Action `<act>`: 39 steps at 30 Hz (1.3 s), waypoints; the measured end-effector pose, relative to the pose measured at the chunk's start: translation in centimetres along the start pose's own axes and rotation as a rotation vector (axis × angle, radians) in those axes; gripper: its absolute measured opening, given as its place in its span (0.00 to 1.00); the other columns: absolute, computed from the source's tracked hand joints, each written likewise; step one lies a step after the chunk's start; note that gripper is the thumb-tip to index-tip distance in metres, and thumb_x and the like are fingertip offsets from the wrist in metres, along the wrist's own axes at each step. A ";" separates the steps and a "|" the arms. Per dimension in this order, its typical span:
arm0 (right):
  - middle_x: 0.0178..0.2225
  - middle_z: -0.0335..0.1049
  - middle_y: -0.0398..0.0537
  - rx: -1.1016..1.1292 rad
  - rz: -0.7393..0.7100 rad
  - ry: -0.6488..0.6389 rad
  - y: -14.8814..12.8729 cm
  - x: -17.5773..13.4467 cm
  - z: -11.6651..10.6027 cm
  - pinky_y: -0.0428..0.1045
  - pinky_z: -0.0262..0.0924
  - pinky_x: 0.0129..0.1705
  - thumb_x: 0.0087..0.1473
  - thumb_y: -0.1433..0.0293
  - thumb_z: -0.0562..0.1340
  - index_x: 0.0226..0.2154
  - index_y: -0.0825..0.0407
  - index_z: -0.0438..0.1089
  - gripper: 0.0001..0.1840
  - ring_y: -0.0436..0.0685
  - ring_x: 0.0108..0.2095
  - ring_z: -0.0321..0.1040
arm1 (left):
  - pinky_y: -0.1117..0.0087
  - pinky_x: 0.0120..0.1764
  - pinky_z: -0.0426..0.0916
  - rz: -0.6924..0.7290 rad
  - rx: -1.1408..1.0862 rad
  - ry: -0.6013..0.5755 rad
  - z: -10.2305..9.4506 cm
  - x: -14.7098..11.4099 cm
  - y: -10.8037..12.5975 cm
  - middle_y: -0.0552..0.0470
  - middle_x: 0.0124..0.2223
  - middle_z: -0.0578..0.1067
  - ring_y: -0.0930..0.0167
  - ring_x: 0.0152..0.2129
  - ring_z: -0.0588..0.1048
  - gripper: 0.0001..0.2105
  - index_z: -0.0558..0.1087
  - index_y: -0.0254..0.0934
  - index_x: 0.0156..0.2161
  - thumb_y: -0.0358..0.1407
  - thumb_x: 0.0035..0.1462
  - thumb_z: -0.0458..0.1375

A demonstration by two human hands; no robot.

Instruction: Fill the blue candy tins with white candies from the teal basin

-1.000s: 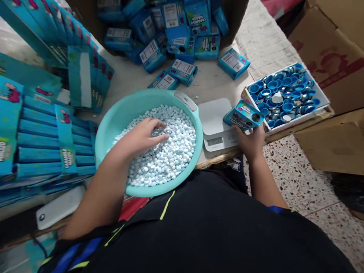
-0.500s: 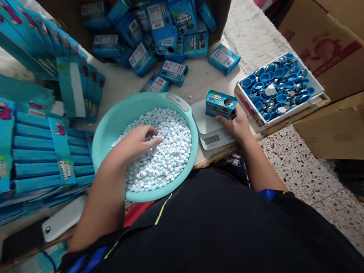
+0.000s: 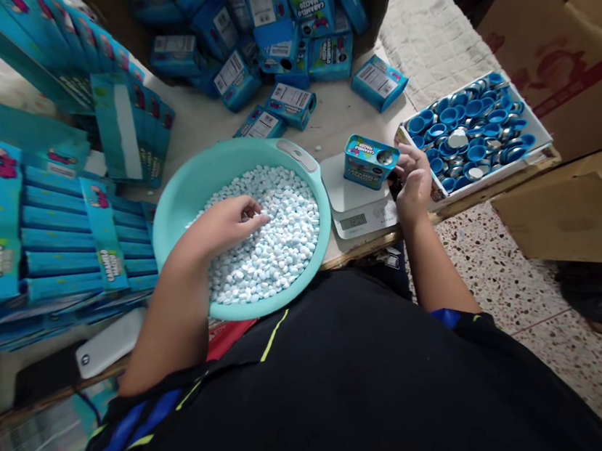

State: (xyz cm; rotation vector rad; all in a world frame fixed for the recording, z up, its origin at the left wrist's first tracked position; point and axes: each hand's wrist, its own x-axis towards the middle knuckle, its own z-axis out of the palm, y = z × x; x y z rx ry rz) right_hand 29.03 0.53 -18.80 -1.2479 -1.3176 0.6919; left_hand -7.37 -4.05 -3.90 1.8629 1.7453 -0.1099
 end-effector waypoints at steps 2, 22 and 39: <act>0.43 0.74 0.52 -0.011 0.026 0.030 -0.1 -0.1 0.1 0.61 0.76 0.53 0.63 0.30 0.33 0.59 0.46 0.67 0.51 0.61 0.46 0.80 | 0.62 0.37 0.69 0.004 0.001 0.004 0.0 -0.2 0.2 0.44 0.41 0.82 0.58 0.37 0.78 0.19 0.76 0.40 0.41 0.55 0.60 0.59; 0.38 0.73 0.49 -0.004 0.006 0.256 1.7 0.4 -0.1 0.59 0.75 0.47 0.71 0.39 0.33 0.51 0.46 0.71 0.43 0.57 0.38 0.80 | 0.63 0.43 0.76 0.220 -0.161 0.488 0.1 -1.8 0.6 0.45 0.45 0.83 0.63 0.42 0.80 0.15 0.80 0.40 0.46 0.49 0.64 0.61; 0.39 0.69 0.49 0.102 0.073 0.467 -0.1 -1.7 -0.6 0.63 0.75 0.48 0.70 0.39 0.36 0.47 0.43 0.68 0.36 0.59 0.38 0.77 | 0.58 0.52 0.76 0.411 -0.035 0.414 -1.1 -0.4 6.8 0.47 0.44 0.83 0.60 0.44 0.81 0.12 0.81 0.41 0.44 0.46 0.65 0.62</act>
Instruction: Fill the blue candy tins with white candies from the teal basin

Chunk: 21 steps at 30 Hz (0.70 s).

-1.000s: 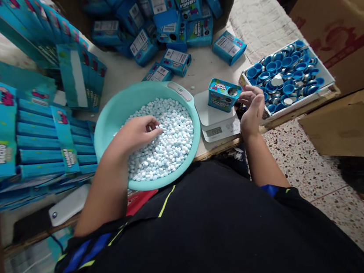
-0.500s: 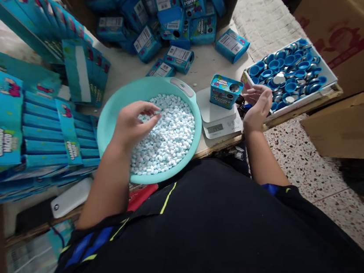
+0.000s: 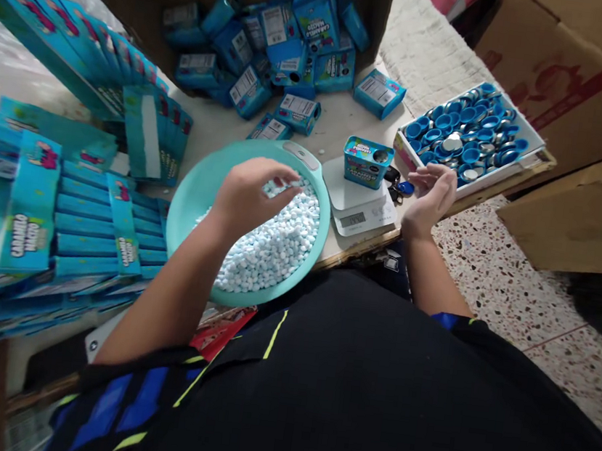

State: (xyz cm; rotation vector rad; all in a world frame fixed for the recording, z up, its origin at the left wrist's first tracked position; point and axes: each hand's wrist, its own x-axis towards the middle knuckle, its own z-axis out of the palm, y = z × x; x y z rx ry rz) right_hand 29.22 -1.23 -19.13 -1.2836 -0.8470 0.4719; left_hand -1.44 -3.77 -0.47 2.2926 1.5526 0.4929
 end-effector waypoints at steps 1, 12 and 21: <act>0.38 0.69 0.48 0.002 0.001 0.009 -0.1 -0.3 -0.2 0.62 0.76 0.46 0.71 0.41 0.37 0.46 0.43 0.68 0.35 0.59 0.37 0.77 | 0.56 0.54 0.75 0.048 0.000 -0.008 -0.1 1.4 1.3 0.47 0.44 0.82 0.60 0.44 0.81 0.11 0.82 0.41 0.44 0.45 0.64 0.63; 0.36 0.67 0.47 0.094 0.087 0.106 -0.3 -0.4 -0.1 0.58 0.75 0.41 0.71 0.44 0.39 0.47 0.44 0.65 0.29 0.57 0.33 0.74 | 0.57 0.53 0.74 0.249 -0.085 -0.227 4.4 13.0 7.4 0.49 0.43 0.81 0.61 0.48 0.80 0.10 0.82 0.38 0.45 0.37 0.59 0.66; 0.36 0.65 0.46 0.075 0.099 0.023 -0.6 -0.4 -0.3 0.55 0.73 0.39 0.72 0.44 0.39 0.47 0.44 0.63 0.28 0.55 0.32 0.72 | 0.53 0.58 0.71 -0.126 0.280 -0.179 -0.8 5.3 2.1 0.42 0.50 0.79 0.56 0.50 0.76 0.12 0.81 0.36 0.46 0.36 0.63 0.58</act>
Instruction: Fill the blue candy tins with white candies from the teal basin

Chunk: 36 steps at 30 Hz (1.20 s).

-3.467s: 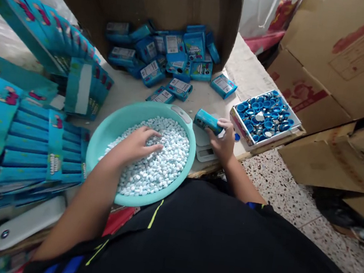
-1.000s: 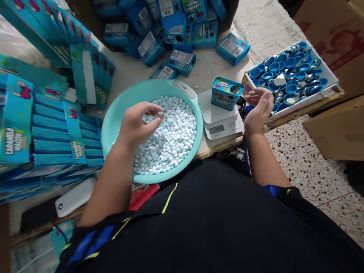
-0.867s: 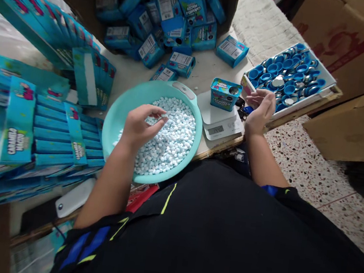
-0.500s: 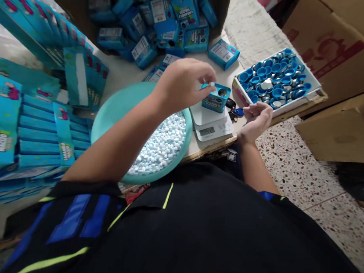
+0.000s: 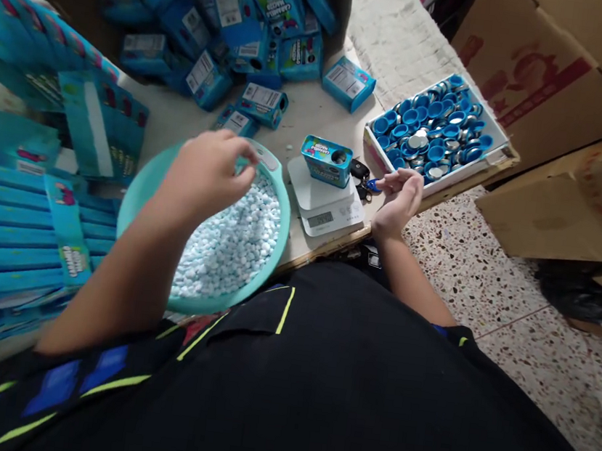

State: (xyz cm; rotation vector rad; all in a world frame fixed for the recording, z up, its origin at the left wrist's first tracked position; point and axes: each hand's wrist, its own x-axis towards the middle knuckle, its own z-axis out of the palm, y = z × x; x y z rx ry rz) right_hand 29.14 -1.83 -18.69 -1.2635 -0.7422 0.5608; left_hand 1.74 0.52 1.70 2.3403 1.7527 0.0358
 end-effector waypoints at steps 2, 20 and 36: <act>0.35 0.65 0.45 0.064 0.037 0.000 -0.3 0.1 0.0 0.54 0.73 0.38 0.71 0.44 0.42 0.46 0.44 0.64 0.27 0.54 0.31 0.72 | 0.51 0.58 0.72 -0.128 0.020 -0.199 1.1 -1.3 -1.7 0.38 0.53 0.79 0.52 0.52 0.77 0.17 0.80 0.35 0.52 0.41 0.63 0.58; 0.30 0.64 0.39 0.179 0.066 -0.001 -0.4 0.6 0.1 0.48 0.68 0.33 0.71 0.48 0.54 0.41 0.45 0.65 0.19 0.48 0.27 0.69 | 0.65 0.42 0.67 0.024 0.019 -0.278 1.4 -1.7 -2.5 0.48 0.44 0.86 0.66 0.38 0.76 0.17 0.86 0.40 0.47 0.41 0.64 0.56; 0.30 0.64 0.38 0.129 0.080 -0.030 -0.4 0.8 0.1 0.48 0.69 0.34 0.70 0.47 0.53 0.39 0.45 0.64 0.20 0.48 0.27 0.69 | 0.56 0.63 0.67 0.585 0.179 -0.132 -0.6 5.5 7.9 0.42 0.56 0.83 0.60 0.54 0.76 0.24 0.83 0.37 0.56 0.38 0.73 0.44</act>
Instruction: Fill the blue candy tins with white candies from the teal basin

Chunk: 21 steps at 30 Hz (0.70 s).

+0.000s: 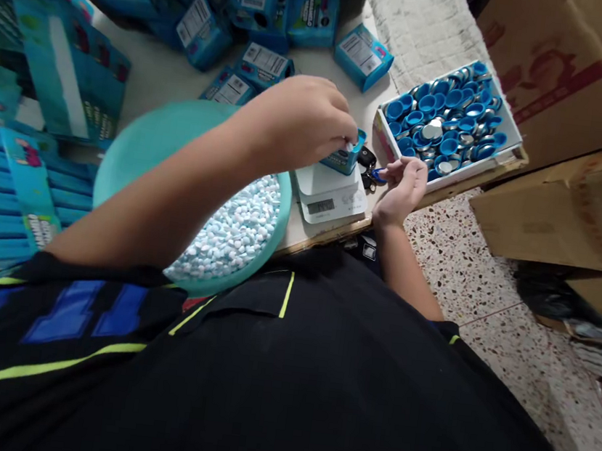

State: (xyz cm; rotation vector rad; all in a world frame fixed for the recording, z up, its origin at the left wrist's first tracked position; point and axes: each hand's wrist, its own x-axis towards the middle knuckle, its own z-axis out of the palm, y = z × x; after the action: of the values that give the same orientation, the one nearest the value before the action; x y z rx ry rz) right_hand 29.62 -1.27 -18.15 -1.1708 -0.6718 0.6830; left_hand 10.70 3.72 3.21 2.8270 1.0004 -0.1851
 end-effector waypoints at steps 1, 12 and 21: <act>0.30 0.64 0.38 0.014 0.005 0.000 0.0 0.0 0.0 0.48 0.68 0.34 0.69 0.47 0.54 0.39 0.45 0.64 0.20 0.48 0.27 0.69 | 0.56 0.63 0.66 0.023 -0.001 -0.004 0.3 0.5 0.1 0.42 0.56 0.83 0.60 0.54 0.76 0.24 0.82 0.38 0.56 0.37 0.73 0.44; 0.29 0.65 0.40 -0.048 0.036 -0.013 -0.5 -0.1 0.6 0.49 0.66 0.34 0.68 0.45 0.53 0.38 0.46 0.64 0.22 0.49 0.27 0.67 | 0.56 0.57 0.72 0.032 -0.278 0.202 2.4 1.4 -1.5 0.44 0.46 0.84 0.58 0.48 0.81 0.18 0.86 0.40 0.49 0.42 0.68 0.54; 0.31 0.65 0.45 -0.163 0.025 -0.017 0.3 0.1 0.7 0.51 0.67 0.34 0.69 0.44 0.47 0.38 0.45 0.63 0.24 0.52 0.28 0.67 | 0.54 0.59 0.72 -0.068 -0.354 0.161 1.6 1.0 -1.0 0.45 0.48 0.83 0.56 0.51 0.80 0.17 0.86 0.42 0.49 0.41 0.65 0.56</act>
State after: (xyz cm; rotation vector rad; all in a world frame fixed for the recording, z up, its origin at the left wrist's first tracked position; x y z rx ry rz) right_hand 29.17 -0.70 -18.24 -1.3264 -0.7396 0.6693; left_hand 10.71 4.78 1.39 2.5172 1.0423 0.1973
